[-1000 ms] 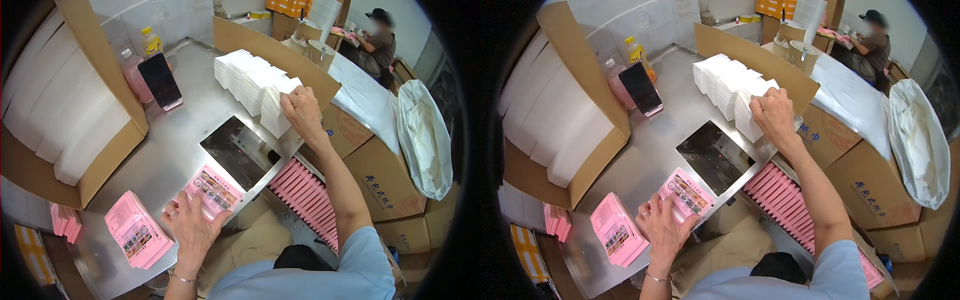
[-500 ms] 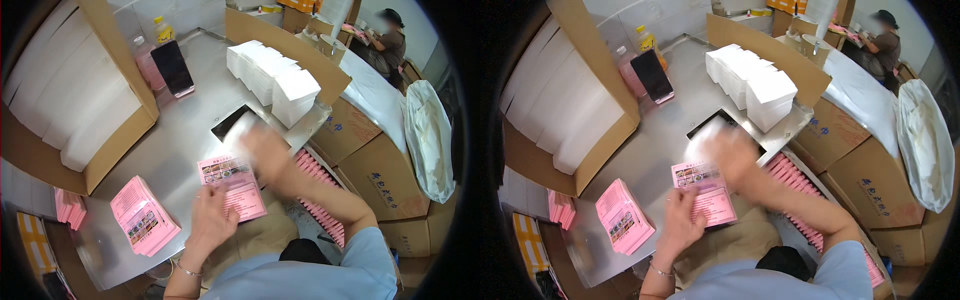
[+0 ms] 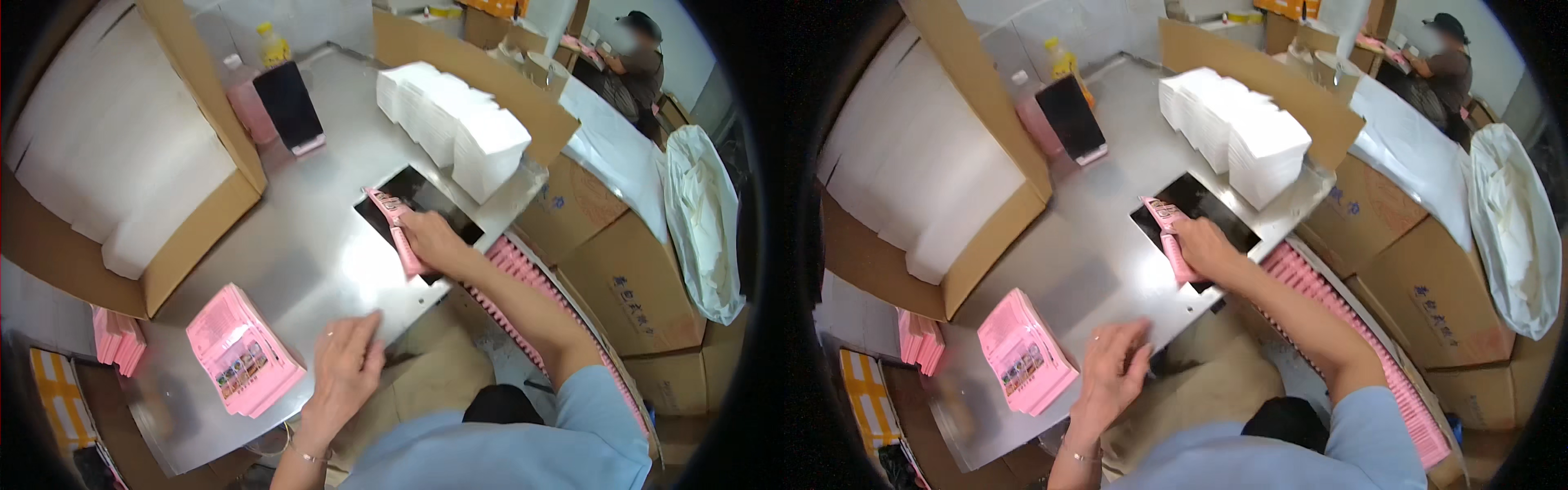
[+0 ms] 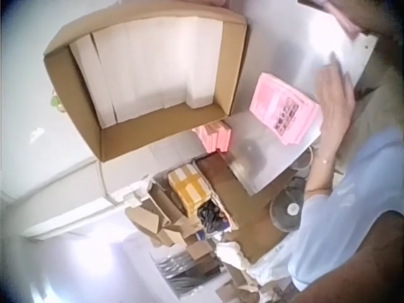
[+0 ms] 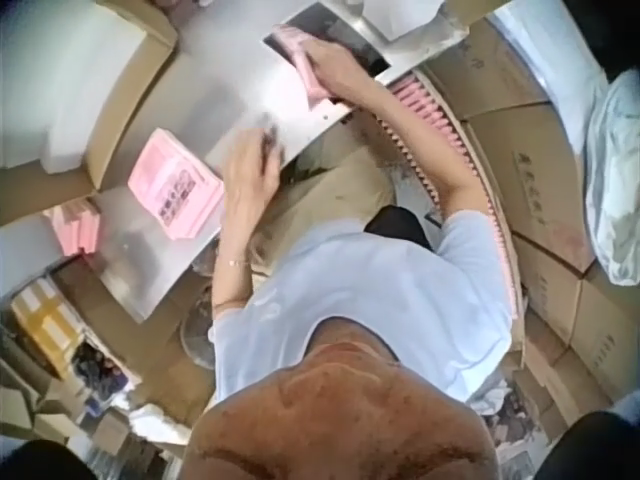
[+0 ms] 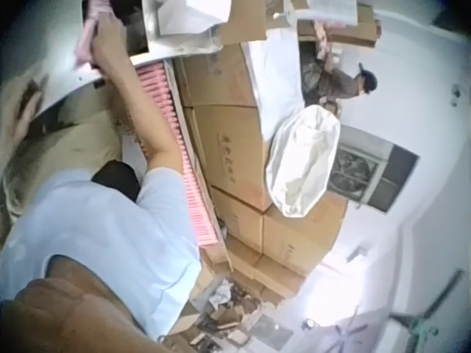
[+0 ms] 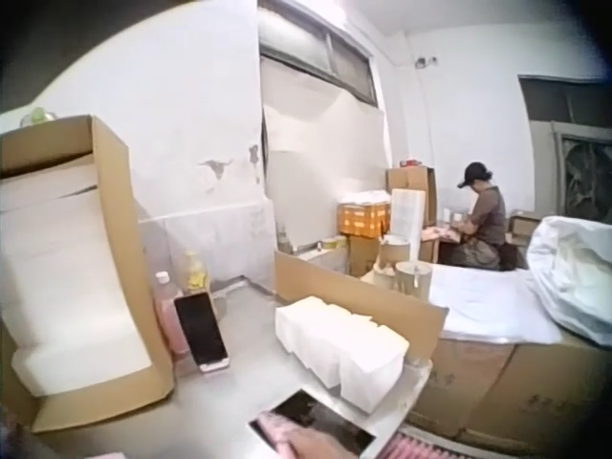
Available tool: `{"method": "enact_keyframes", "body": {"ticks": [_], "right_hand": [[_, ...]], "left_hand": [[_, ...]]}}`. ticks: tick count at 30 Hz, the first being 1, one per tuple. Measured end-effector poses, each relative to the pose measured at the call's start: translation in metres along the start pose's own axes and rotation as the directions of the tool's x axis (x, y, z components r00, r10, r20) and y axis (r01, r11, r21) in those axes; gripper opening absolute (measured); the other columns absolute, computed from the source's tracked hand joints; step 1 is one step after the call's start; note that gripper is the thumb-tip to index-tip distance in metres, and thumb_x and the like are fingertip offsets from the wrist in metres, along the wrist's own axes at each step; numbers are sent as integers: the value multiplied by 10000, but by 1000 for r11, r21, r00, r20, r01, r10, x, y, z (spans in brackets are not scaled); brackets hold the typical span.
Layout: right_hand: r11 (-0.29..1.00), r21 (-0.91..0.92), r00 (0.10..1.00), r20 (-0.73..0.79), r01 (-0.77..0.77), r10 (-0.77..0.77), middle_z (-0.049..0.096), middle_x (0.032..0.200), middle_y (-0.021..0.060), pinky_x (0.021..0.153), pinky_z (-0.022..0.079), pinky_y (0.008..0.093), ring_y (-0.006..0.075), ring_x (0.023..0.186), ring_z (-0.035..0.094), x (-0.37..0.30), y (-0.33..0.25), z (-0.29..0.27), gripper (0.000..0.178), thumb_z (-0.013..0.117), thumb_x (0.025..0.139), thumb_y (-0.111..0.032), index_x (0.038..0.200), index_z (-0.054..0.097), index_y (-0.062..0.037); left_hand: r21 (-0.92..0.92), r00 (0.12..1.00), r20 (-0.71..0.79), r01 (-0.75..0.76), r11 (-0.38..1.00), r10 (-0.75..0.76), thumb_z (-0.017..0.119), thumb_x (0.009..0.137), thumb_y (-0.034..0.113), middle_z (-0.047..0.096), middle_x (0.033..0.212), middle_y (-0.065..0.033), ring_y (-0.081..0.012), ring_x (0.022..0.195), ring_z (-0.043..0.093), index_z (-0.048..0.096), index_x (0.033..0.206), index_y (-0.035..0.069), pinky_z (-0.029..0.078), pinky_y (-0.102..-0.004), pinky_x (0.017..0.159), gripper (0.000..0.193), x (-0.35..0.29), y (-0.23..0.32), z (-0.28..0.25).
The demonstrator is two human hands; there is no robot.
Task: Folding pink paper sheets and placing them into a machine and then into a box.
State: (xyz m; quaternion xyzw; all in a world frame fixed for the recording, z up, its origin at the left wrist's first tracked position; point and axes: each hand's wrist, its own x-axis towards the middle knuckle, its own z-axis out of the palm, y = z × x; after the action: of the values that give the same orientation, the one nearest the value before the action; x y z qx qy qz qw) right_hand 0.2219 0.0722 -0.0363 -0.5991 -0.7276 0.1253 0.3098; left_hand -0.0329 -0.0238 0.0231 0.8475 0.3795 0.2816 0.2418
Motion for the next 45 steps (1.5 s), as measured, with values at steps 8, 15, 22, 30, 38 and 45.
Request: {"method": "enact_keyframes", "body": {"ticks": [8,15,22,30,38,45], "right_hand": [[919,-363,932,-361,-151,10,623,959,160,833,512,448,351,920,616,-69,11,-81,181,617,769,-26,947,652,-18],[947,-301,930,-368,-109,-10,622,988,140,889,488,427,342,985,584,-40,44,-75,178,600,789,-13,955,664,-17],[872,-486,765,-585,-63,-270,643,974,108,794,485,433,308,962,596,-22,-5,-134,153,666,829,-151,924,715,-42],[842,-508,860,-497,-179,-117,599,917,122,765,457,460,301,919,561,22,38,-117,198,684,843,-230,846,732,-39],[895,-428,833,-536,-128,-138,625,951,129,812,469,451,310,952,582,17,36,-117,187,683,824,-120,988,726,-40],[832,-370,790,-307,414,-530,592,1315,234,1112,416,458,403,1222,578,-26,-31,-58,495,593,838,1,1330,543,28]], "left_hand": [[352,885,-463,241,904,-56,520,691,-83,564,1282,-176,-403,1200,504,617,1047,16,421,-464,998,383,-52,-27,-83],[469,842,-407,524,711,-353,594,842,13,560,1053,-170,-355,1088,464,580,1072,20,350,-485,989,230,-64,-75,-92],[102,793,-243,594,798,-559,612,889,33,573,947,-144,-344,973,517,580,1018,34,372,-476,943,133,-82,-67,-116],[374,923,-375,239,896,-90,620,874,1,591,982,-173,-377,927,563,607,1056,30,436,-458,824,185,-6,-17,-69],[391,988,-154,62,918,-1,696,845,102,574,1011,-146,-333,965,531,606,1047,56,403,-460,842,226,25,-18,23],[137,991,-93,-80,987,93,738,732,108,534,1287,-234,-394,1163,518,599,1116,0,431,-468,929,423,27,-6,30]]}}
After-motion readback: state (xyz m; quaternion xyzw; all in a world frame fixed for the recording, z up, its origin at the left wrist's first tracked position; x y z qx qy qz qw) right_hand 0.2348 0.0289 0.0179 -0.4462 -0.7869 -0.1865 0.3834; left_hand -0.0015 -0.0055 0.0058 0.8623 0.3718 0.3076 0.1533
